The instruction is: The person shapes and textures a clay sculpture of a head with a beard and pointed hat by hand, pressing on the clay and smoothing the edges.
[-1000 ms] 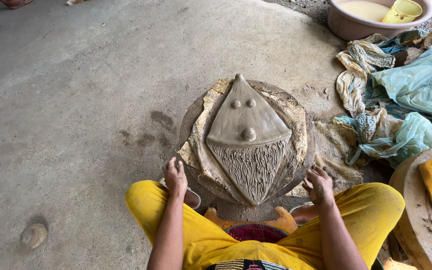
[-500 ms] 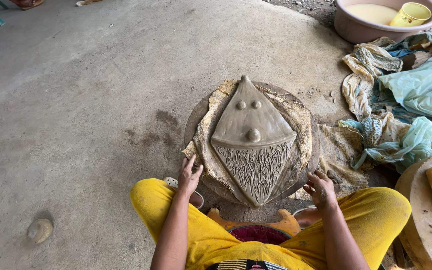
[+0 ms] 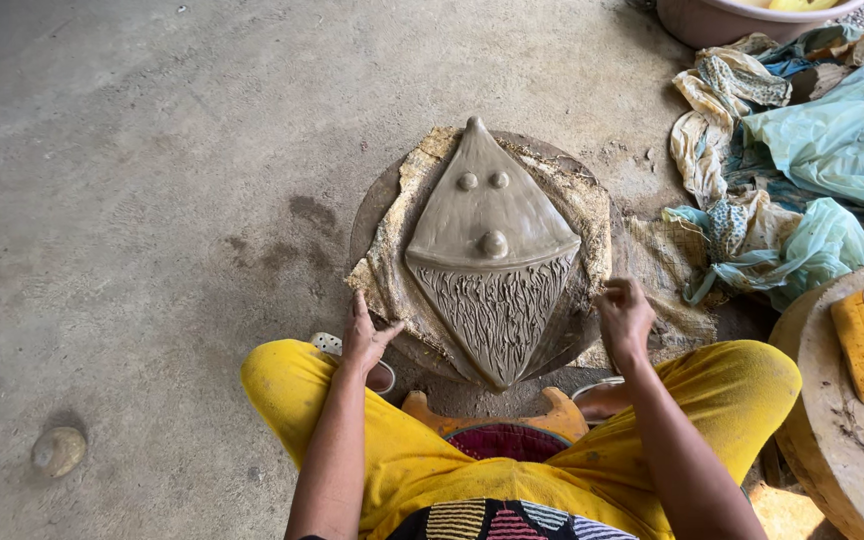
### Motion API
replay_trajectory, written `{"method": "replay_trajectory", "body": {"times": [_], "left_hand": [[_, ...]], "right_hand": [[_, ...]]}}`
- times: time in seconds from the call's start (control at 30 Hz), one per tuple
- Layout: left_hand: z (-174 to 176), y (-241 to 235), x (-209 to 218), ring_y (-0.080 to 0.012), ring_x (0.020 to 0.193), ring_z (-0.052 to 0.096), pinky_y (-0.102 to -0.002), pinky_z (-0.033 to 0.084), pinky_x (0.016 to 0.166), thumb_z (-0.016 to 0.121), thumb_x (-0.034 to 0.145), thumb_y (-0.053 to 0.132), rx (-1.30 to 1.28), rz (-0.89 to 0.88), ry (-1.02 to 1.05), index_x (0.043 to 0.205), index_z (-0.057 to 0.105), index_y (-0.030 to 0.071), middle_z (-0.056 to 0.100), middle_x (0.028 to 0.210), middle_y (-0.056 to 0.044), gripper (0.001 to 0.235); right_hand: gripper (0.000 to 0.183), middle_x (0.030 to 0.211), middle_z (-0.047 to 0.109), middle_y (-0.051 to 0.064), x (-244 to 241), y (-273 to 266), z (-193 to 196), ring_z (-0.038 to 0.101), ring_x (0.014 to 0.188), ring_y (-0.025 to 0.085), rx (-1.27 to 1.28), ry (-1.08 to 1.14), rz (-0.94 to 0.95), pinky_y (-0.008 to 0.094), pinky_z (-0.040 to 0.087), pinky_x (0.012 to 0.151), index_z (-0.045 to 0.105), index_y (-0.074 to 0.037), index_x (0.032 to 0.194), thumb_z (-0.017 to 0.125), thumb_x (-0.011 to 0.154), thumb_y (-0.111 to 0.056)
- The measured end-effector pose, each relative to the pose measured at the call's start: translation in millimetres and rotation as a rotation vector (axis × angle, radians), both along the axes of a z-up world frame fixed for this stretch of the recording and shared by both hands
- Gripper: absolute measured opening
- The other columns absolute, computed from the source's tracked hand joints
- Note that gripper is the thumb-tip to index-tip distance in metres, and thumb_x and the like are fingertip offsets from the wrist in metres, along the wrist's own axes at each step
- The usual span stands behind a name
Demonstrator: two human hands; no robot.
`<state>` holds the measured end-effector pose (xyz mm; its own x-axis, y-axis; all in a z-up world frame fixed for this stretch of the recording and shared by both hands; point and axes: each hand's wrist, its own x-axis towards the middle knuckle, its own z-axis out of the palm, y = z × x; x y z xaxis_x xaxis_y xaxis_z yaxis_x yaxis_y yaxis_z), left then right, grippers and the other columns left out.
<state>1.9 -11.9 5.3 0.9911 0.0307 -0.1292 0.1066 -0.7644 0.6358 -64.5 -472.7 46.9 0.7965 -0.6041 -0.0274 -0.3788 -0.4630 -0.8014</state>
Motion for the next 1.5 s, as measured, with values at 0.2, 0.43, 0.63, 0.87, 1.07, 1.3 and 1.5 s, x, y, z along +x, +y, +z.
{"method": "replay_trajectory", "body": {"times": [0.2, 0.43, 0.63, 0.87, 1.07, 1.3, 1.5], "left_hand": [[13, -2, 1, -0.0356, 0.153, 0.025, -0.045, 0.025, 0.126, 0.088, 0.071, 0.048, 0.082, -0.034, 0.006, 0.161, 0.007, 0.003, 0.017, 0.167, -0.022, 0.129], [36, -8, -4, -0.0372, 0.15, 0.029, -0.049, 0.031, 0.121, 0.084, 0.074, 0.047, 0.176, 0.151, -0.068, 0.162, 0.016, 0.009, 0.022, 0.165, -0.023, 0.117], [21, 3, -4, -0.0378, 0.14, 0.045, -0.049, 0.039, 0.116, 0.064, 0.099, 0.047, -0.11, 0.247, -0.226, 0.158, 0.03, 0.007, 0.041, 0.155, -0.024, 0.079], [26, 14, -12, -0.0312, 0.12, 0.059, -0.044, 0.052, 0.102, 0.058, 0.101, 0.042, -0.238, 0.389, -0.208, 0.152, 0.04, 0.008, 0.051, 0.143, -0.02, 0.064], [51, 15, -40, -0.0296, 0.124, 0.057, -0.043, 0.051, 0.104, 0.058, 0.103, 0.033, -0.43, 0.437, -0.27, 0.151, 0.04, 0.004, 0.049, 0.145, -0.021, 0.059], [72, -56, -138, -0.017, 0.106, 0.061, -0.034, 0.056, 0.093, 0.059, 0.099, 0.021, -0.85, 0.298, -0.068, 0.143, 0.047, 0.01, 0.061, 0.125, -0.008, 0.048], [35, -103, -172, -0.0151, 0.096, 0.064, -0.033, 0.055, 0.079, 0.068, 0.091, 0.017, -1.062, 0.183, 0.547, 0.137, 0.055, 0.01, 0.072, 0.115, -0.003, 0.048]], "right_hand": [[0.028, 0.117, 0.077, 0.008, 62, -7, 6, 0.061, 0.095, 0.023, -0.037, 0.094, 0.01, 0.041, 0.052, 0.088, 0.074, -0.018, 0.123, 0.056, 0.106, -0.031], [0.067, 0.117, 0.07, 0.021, 81, -20, -10, 0.047, 0.121, 0.039, -0.301, 0.055, 0.262, 0.053, 0.039, 0.104, 0.054, -0.012, 0.15, 0.033, 0.11, -0.061], [0.083, 0.084, 0.076, 0.023, 91, -10, 2, 0.05, 0.119, 0.038, -0.284, 0.224, 0.32, 0.053, 0.036, 0.11, 0.044, -0.008, 0.154, 0.016, 0.103, -0.068], [0.09, 0.087, 0.073, 0.013, 109, -1, -4, 0.056, 0.11, 0.037, -0.239, 0.258, 0.311, 0.057, 0.038, 0.105, 0.034, -0.012, 0.158, 0.017, 0.097, -0.076], [0.097, 0.099, 0.069, 0.024, 116, 16, 31, 0.068, 0.094, 0.036, 0.163, 0.319, 0.152, 0.058, 0.059, 0.09, 0.027, -0.015, 0.161, 0.028, 0.089, -0.08], [0.085, 0.128, 0.064, 0.024, 83, 5, 20, 0.059, 0.121, 0.033, 0.499, 0.276, 0.216, 0.057, 0.046, 0.107, 0.034, -0.017, 0.156, 0.045, 0.092, -0.072], [0.087, 0.128, 0.067, 0.033, 79, 17, 35, 0.062, 0.124, 0.043, 0.574, 0.279, 0.264, 0.062, 0.043, 0.109, 0.041, -0.012, 0.155, 0.04, 0.094, -0.074]]}}
